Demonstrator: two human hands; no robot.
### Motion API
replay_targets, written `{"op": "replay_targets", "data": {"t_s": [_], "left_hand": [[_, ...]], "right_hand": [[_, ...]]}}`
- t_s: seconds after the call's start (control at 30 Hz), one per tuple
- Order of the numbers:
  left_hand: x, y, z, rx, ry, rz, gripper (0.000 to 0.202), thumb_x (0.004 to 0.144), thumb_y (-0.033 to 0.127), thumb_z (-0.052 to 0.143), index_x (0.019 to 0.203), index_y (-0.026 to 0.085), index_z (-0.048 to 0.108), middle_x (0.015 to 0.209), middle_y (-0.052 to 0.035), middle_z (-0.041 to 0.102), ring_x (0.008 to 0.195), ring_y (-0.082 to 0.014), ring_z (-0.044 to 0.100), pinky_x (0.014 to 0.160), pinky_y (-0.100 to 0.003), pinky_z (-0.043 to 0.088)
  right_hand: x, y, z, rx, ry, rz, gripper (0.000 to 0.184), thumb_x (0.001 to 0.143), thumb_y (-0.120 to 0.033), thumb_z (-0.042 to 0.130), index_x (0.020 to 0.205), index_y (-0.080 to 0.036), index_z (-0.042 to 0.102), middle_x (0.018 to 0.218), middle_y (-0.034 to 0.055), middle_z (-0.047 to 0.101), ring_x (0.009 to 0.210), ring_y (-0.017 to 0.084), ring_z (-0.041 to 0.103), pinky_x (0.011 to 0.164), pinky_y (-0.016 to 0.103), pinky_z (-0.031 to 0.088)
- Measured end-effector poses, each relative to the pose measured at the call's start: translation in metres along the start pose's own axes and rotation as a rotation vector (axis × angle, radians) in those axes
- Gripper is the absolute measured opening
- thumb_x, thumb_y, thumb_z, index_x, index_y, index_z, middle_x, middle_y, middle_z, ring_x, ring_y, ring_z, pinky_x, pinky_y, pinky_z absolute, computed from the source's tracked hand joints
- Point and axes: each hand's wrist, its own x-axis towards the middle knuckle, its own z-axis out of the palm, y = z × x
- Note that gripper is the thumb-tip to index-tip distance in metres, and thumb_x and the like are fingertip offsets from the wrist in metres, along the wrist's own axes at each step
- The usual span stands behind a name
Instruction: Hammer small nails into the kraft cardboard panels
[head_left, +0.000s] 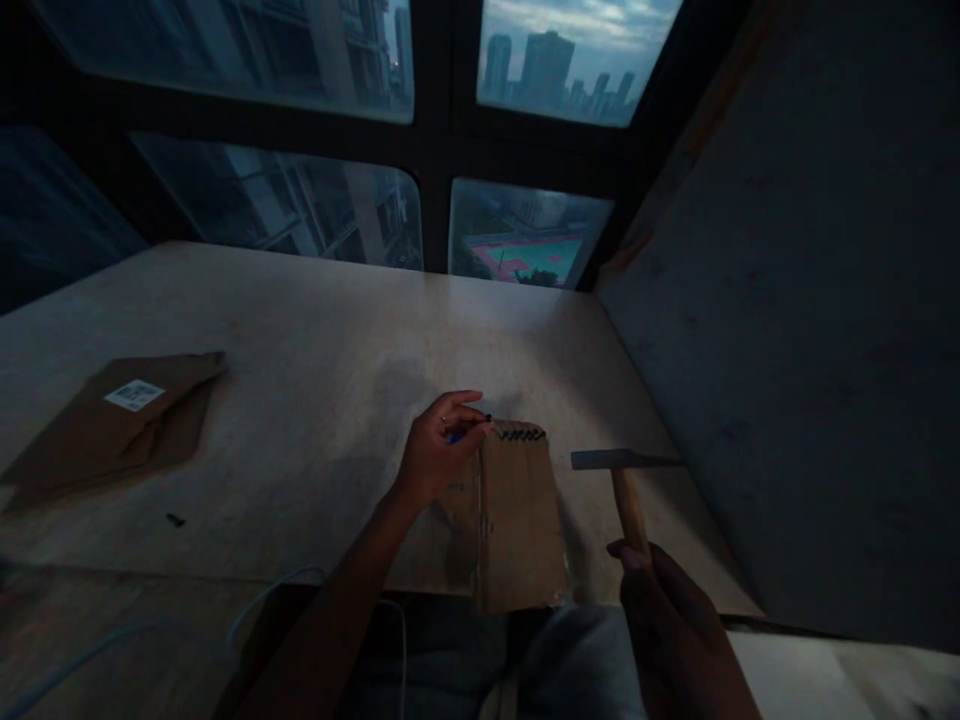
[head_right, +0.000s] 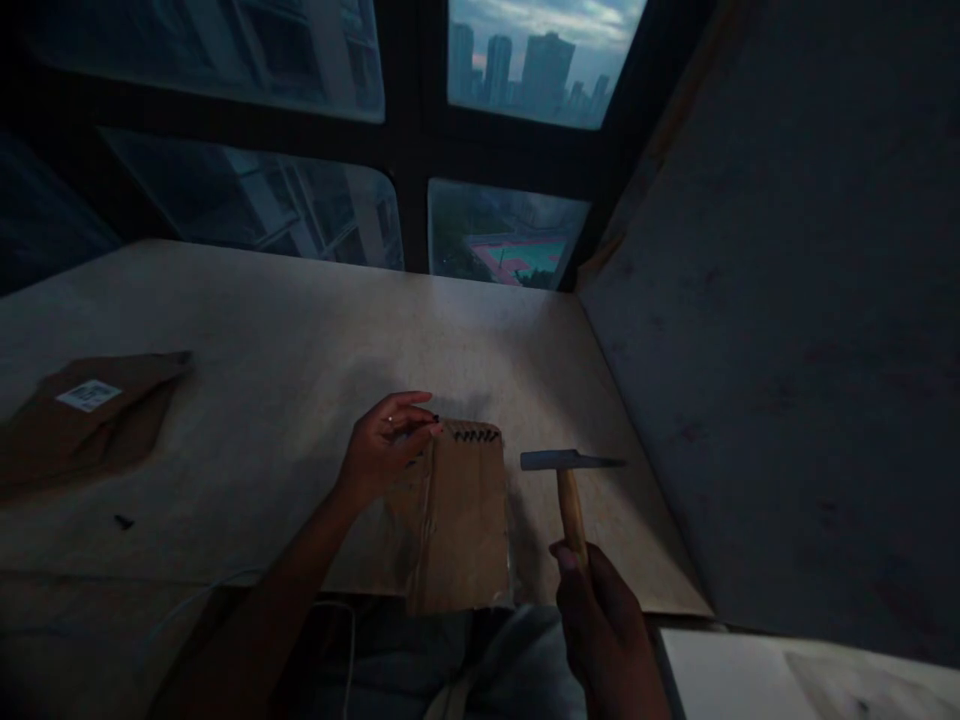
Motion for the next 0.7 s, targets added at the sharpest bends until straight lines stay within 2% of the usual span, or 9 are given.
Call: {"op": "replay_targets", "data": {"t_s": [0.27, 0.43, 0.7], "left_hand": [[0.006, -0.005, -0.003, 0.250, -0.125, 0.029, 0.034, 0.082, 0.023, 0.070, 0.115, 0.023, 0.063, 0.090, -0.0021, 0.077, 0.089, -0.0195, 0.073, 0.090, -0.036, 0.054], [0.004, -0.009, -0.004, 0.356, -0.150, 0.076, 0.034, 0.084, 0.024, 0.069, 0.117, 0.024, 0.063, 0.091, -0.0006, 0.078, 0.092, -0.0199, 0.073, 0.097, -0.040, 0.051], [0.001, -0.015, -0.006, 0.502, -0.134, 0.214, 0.028, 0.088, 0.029, 0.067, 0.116, 0.025, 0.064, 0.097, -0.0010, 0.078, 0.096, -0.0204, 0.072, 0.093, -0.039, 0.052]], "right_hand": [[0.005, -0.002, 0.008, 0.014, 0.019, 0.033, 0.053, 0.077, -0.068, 0.065, 0.098, -0.020, 0.064, 0.054, -0.0088, 0.033, 0.045, 0.009, 0.031, 0.041, 0.021, 0.024], [0.005, -0.008, 0.012, 0.030, 0.008, 0.063, 0.053, 0.078, -0.068, 0.064, 0.100, -0.019, 0.063, 0.055, -0.0093, 0.031, 0.044, 0.007, 0.026, 0.041, 0.020, 0.018], [0.004, -0.020, 0.018, 0.021, -0.034, -0.021, 0.055, 0.078, -0.069, 0.063, 0.098, -0.017, 0.063, 0.056, -0.0097, 0.029, 0.045, 0.007, 0.023, 0.039, 0.019, 0.017]]}}
